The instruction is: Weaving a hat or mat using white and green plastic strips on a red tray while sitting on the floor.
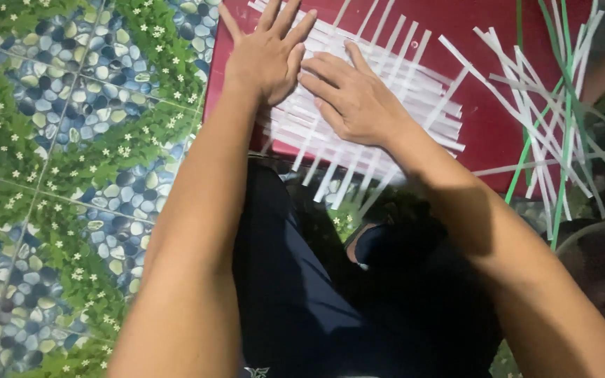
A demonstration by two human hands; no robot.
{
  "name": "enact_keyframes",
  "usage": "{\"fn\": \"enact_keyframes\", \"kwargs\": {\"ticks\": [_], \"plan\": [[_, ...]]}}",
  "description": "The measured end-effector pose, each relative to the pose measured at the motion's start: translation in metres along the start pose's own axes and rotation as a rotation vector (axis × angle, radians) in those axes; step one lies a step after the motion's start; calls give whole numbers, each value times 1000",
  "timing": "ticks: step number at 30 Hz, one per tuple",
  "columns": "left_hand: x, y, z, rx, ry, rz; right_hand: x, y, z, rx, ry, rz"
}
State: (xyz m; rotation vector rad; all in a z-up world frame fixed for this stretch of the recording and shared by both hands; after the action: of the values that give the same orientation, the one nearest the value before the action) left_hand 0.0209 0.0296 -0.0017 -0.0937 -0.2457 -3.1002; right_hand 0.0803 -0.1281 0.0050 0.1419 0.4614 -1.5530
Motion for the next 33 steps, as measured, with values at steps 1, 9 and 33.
{"fn": "enact_keyframes", "kwargs": {"ticks": [1, 9, 33], "plan": [[-3, -3, -2, 5, 1, -5, 0, 0, 1, 4, -4, -4], [-21, -7, 0, -69, -108, -235, -1, -11, 3, -43, 50, -146], [-50, -27, -31, -267, -41, -422, -9, -13, -8, -185, -18, -2]]}}
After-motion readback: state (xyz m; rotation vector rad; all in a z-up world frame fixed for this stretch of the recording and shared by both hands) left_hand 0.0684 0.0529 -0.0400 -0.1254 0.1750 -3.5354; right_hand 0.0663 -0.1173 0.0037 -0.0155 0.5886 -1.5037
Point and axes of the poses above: each hand's wrist, its own x-axis away from the middle knuckle, its own z-axis out of the back of the hand, y = z × x, the point moved 1 cm from there along -x, towards the middle knuckle, and after that the axes turned 10 degrees about -z, right-handed, at the moved point
